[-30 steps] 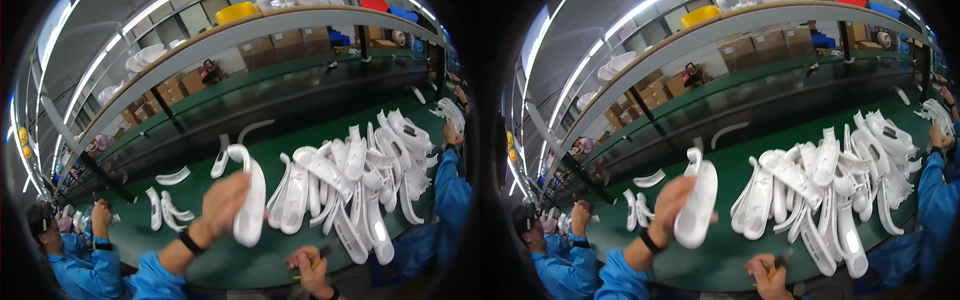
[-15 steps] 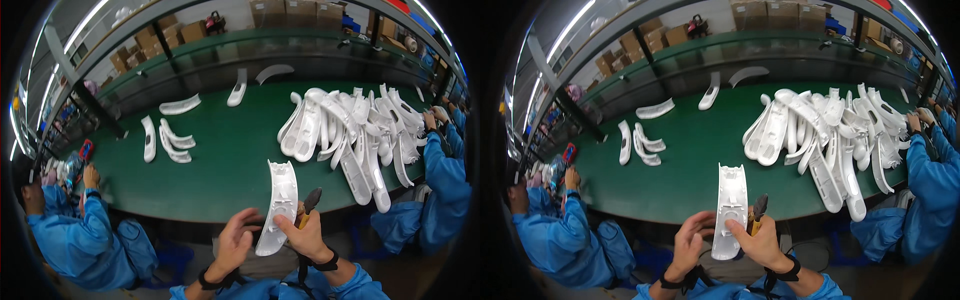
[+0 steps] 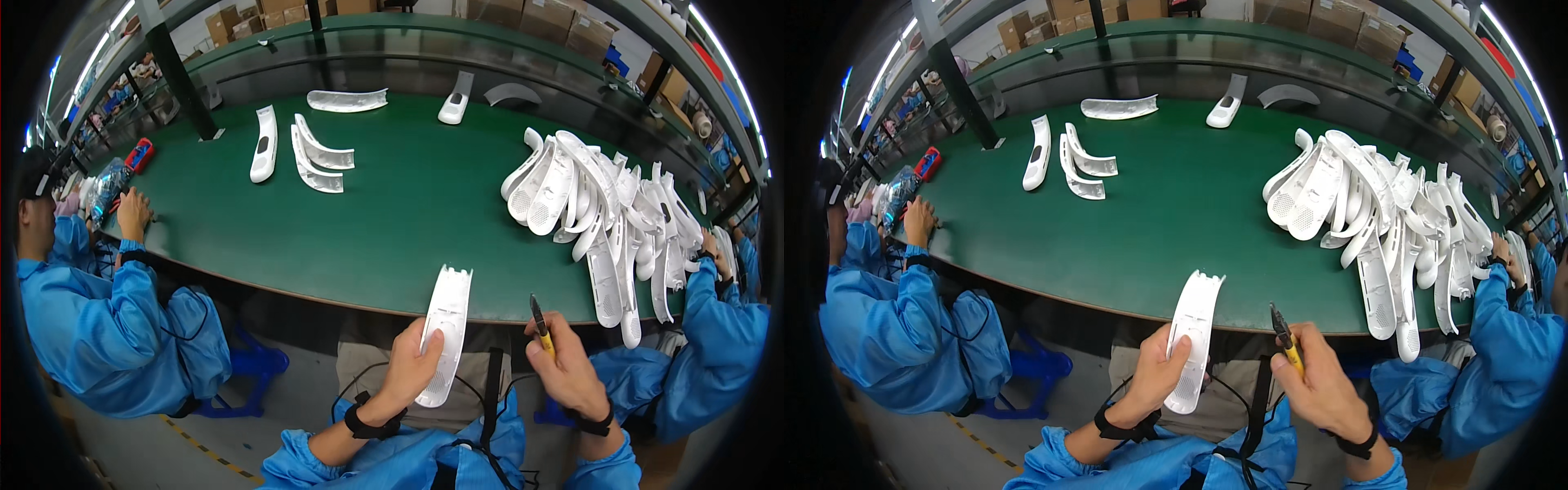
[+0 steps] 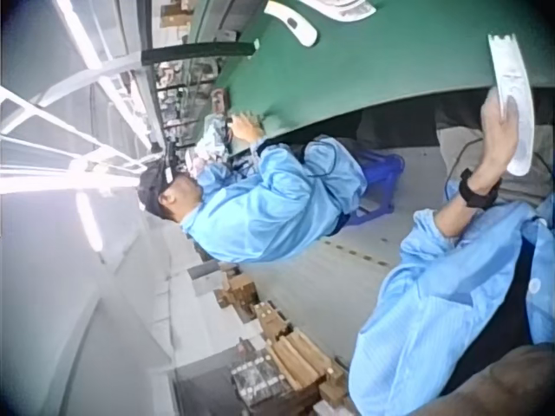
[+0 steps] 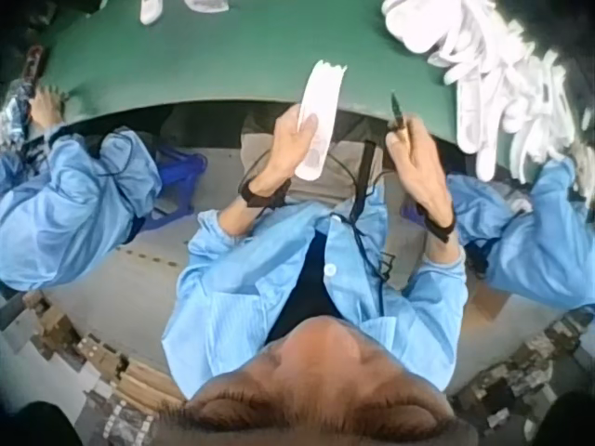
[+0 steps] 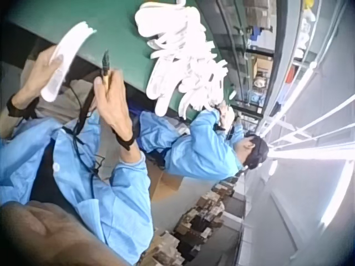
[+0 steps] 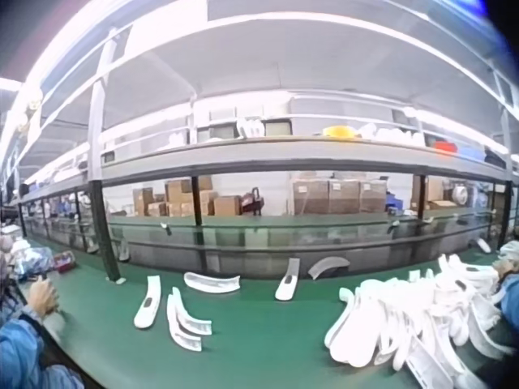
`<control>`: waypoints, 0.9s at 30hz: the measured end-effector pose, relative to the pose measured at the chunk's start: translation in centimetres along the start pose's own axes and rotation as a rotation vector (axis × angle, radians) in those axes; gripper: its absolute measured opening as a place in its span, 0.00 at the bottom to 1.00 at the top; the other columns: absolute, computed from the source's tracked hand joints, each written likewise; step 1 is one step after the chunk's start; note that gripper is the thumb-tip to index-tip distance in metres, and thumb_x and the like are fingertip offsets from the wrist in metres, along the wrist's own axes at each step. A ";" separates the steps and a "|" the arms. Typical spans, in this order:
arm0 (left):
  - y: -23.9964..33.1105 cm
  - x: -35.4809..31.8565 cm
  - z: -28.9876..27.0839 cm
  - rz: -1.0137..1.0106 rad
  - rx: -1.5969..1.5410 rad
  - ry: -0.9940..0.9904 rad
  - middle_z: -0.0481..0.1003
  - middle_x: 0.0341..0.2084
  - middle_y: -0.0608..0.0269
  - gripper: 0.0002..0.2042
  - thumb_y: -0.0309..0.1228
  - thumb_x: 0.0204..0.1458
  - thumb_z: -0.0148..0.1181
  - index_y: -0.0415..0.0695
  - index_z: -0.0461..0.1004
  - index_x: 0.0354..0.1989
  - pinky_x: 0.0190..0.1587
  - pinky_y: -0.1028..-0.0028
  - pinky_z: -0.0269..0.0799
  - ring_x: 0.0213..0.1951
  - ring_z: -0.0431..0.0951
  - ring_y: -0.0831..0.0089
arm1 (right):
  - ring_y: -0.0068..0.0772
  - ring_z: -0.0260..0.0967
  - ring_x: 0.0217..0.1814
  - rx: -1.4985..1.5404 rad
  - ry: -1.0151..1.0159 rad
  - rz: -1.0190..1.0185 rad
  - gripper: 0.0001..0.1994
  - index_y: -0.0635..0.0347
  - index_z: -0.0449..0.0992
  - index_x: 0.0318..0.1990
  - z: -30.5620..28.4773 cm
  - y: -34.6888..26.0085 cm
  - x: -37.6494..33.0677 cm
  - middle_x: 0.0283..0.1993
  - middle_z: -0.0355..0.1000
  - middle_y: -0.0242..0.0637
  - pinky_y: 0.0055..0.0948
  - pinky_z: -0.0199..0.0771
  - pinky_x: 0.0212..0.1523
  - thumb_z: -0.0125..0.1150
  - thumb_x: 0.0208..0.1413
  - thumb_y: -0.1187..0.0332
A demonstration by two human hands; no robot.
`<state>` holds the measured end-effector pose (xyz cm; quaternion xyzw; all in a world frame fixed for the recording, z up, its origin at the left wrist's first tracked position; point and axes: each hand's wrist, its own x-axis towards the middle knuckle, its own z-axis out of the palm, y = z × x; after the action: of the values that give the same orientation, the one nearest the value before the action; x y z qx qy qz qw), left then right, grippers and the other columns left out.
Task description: The recorder uses pliers and a scraper tool to remove burrs and excess plastic from white housing components at a factory workstation.
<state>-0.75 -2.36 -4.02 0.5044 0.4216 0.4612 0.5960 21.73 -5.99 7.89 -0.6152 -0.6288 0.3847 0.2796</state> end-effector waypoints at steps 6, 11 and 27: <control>0.5 0.6 -1.0 -0.176 -0.178 0.029 0.79 0.29 0.62 0.12 0.30 0.62 0.55 0.32 0.74 0.43 0.29 0.79 0.73 0.26 0.76 0.81 | 0.53 0.67 0.40 -0.371 -0.056 -0.141 0.17 0.68 0.68 0.48 -1.9 -1.3 0.9 0.39 0.66 0.51 0.42 0.68 0.41 0.57 0.60 0.63; 0.4 0.7 -1.0 -0.212 -0.178 0.056 0.79 0.27 0.65 0.12 0.30 0.61 0.58 0.30 0.78 0.40 0.27 0.82 0.68 0.26 0.73 0.87 | 0.50 0.67 0.39 -0.545 -0.080 -0.224 0.17 0.65 0.70 0.47 -1.6 -2.4 2.0 0.39 0.67 0.48 0.40 0.68 0.41 0.62 0.54 0.65; -0.2 1.1 -0.4 -0.209 -0.158 0.076 0.76 0.21 0.71 0.14 0.33 0.61 0.57 0.31 0.79 0.38 0.23 0.81 0.63 0.23 0.68 0.89 | 0.32 0.62 0.35 -1.705 -0.127 -0.967 0.09 0.64 0.75 0.29 1.4 -7.9 6.9 0.27 0.62 0.35 0.30 0.60 0.38 0.55 0.47 0.67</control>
<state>-0.84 -1.21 -4.32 0.3913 0.4566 0.4470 0.6623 15.56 1.06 12.81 -0.2654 -0.8938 -0.3215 -0.1651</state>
